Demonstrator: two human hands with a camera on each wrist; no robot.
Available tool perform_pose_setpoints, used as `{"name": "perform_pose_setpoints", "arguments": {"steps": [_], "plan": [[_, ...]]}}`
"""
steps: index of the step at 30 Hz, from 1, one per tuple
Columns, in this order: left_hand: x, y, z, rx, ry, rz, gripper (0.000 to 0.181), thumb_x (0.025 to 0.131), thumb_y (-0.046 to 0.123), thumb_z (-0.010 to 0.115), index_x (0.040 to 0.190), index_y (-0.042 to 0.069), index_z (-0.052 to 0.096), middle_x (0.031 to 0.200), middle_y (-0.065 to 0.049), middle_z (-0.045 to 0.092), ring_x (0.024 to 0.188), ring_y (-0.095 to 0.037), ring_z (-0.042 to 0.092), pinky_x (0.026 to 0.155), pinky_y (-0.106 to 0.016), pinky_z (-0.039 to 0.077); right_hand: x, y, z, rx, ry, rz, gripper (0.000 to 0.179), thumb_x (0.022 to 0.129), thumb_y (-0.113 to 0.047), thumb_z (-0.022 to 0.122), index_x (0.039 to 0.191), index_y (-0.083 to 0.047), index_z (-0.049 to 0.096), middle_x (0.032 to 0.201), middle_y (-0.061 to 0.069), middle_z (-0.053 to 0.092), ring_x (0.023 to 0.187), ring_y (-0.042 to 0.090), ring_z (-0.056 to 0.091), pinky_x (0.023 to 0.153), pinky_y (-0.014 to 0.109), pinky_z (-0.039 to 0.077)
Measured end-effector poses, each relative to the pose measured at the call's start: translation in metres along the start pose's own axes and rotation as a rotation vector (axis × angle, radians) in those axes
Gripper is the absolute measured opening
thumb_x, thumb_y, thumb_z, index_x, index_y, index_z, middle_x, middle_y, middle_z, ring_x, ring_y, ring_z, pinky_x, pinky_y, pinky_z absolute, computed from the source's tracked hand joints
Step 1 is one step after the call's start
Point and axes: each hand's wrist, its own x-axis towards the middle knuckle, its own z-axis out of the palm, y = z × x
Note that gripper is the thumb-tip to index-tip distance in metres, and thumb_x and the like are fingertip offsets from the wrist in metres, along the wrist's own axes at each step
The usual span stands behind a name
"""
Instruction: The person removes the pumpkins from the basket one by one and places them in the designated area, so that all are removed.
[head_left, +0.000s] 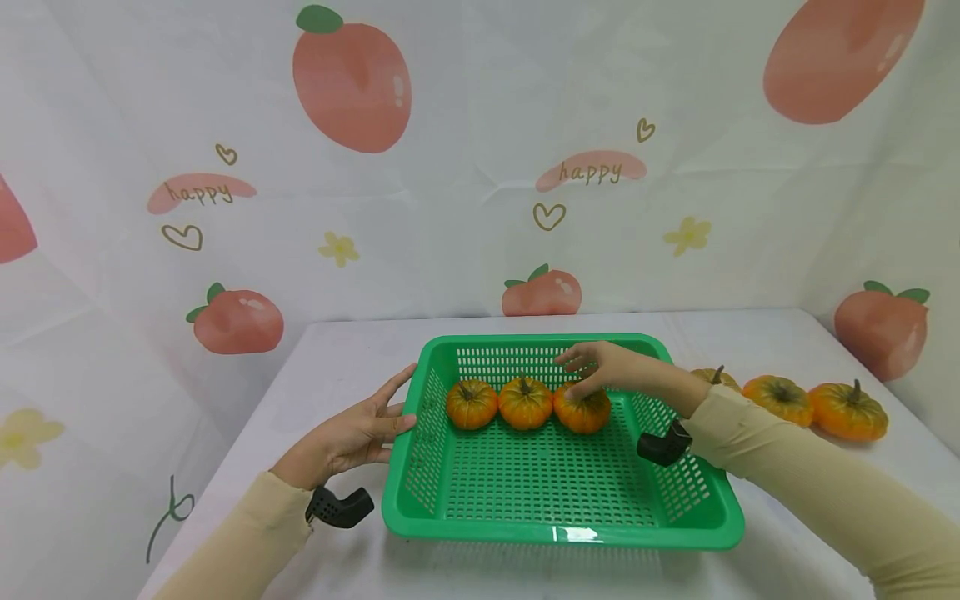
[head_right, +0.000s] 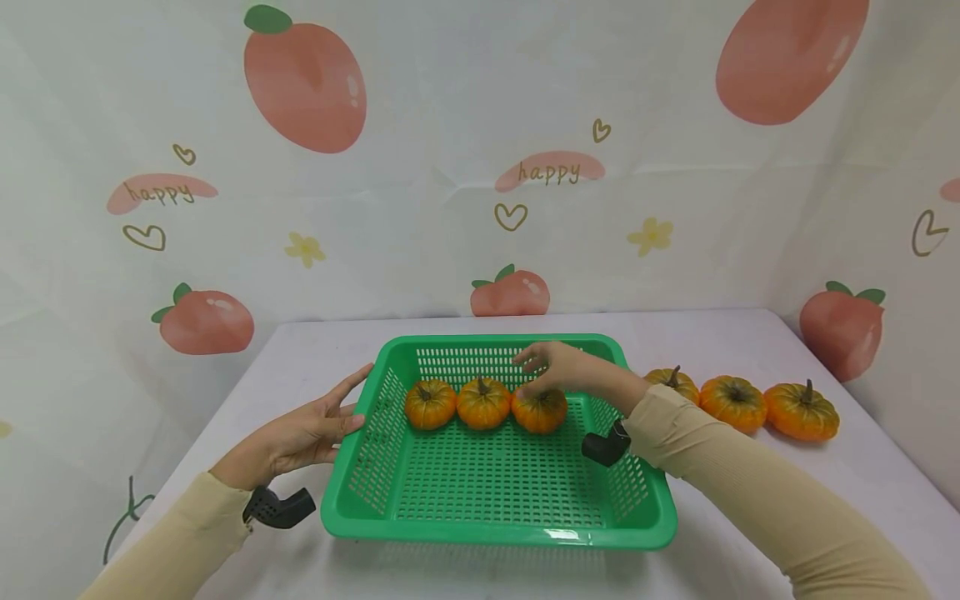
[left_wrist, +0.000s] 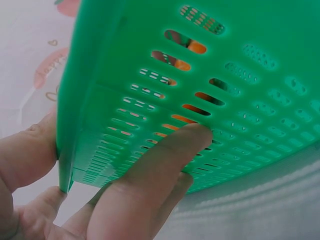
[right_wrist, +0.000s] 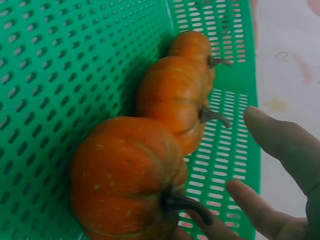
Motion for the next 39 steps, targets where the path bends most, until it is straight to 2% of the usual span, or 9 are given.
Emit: {"name": "perform_pose_setpoints", "arguments": {"steps": [11,15,18,20,29,36,39], "plan": [[0.000,-0.001,-0.001,0.007,-0.007,0.004,0.091,0.097,0.010,0.058,0.153,0.043,-0.005,0.158,-0.022,0.020,0.106,-0.026,0.067,0.087,-0.049,0.056,0.005,0.005,0.003,-0.051,-0.104,0.061,0.062,0.082,-0.018,0.078,0.135,0.000,0.051,0.138,0.028,0.048,0.125,0.042,0.046,0.099,0.051,0.048],[0.000,-0.001,-0.001,0.004,-0.009,0.004,0.091,0.097,0.010,0.058,0.153,0.043,-0.005,0.159,-0.021,0.019,0.107,-0.026,0.067,0.087,-0.048,0.056,0.003,0.002,0.005,-0.064,-0.146,0.118,0.062,0.080,-0.015,0.080,0.135,-0.003,0.052,0.140,0.027,0.045,0.120,0.038,0.048,0.087,0.043,0.054],[0.000,-0.001,-0.001,0.004,-0.009,0.005,0.091,0.097,0.010,0.058,0.153,0.043,-0.005,0.159,-0.021,0.018,0.106,-0.026,0.067,0.087,-0.048,0.056,0.001,0.002,0.006,-0.062,-0.153,0.144,0.064,0.077,-0.012,0.082,0.134,-0.006,0.053,0.140,0.026,0.044,0.112,0.032,0.048,0.076,0.035,0.053],[0.000,-0.001,-0.001,0.003,-0.009,0.005,0.091,0.097,0.010,0.058,0.153,0.043,-0.005,0.159,-0.021,0.019,0.106,-0.025,0.067,0.087,-0.048,0.056,0.001,0.002,0.007,-0.062,-0.150,0.147,0.065,0.075,-0.010,0.083,0.133,-0.006,0.054,0.138,0.025,0.045,0.107,0.030,0.048,0.074,0.033,0.052],[0.000,-0.001,0.000,-0.001,-0.011,0.004,0.091,0.097,0.010,0.058,0.153,0.043,-0.005,0.157,-0.022,0.021,0.105,-0.023,0.067,0.087,-0.048,0.056,0.003,0.005,0.009,-0.160,-0.152,0.104,0.068,0.071,-0.009,0.084,0.132,-0.008,0.055,0.127,0.020,0.051,0.109,0.030,0.050,0.083,0.038,0.054],[0.000,0.000,0.000,0.002,-0.011,0.007,0.092,0.096,0.011,0.059,0.154,0.043,-0.005,0.157,-0.023,0.022,0.104,-0.024,0.067,0.087,-0.048,0.056,0.003,0.004,0.013,-0.210,-0.155,0.138,0.072,0.068,-0.010,0.086,0.132,-0.012,0.054,0.128,0.017,0.054,0.112,0.029,0.051,0.091,0.041,0.053],[0.000,0.000,0.000,0.003,-0.009,0.004,0.092,0.096,0.011,0.059,0.154,0.043,-0.006,0.156,-0.023,0.022,0.104,-0.023,0.067,0.087,-0.048,0.056,0.003,0.004,0.014,-0.234,-0.157,0.131,0.071,0.069,-0.011,0.086,0.132,-0.011,0.054,0.127,0.017,0.055,0.110,0.028,0.052,0.090,0.041,0.053]]}}
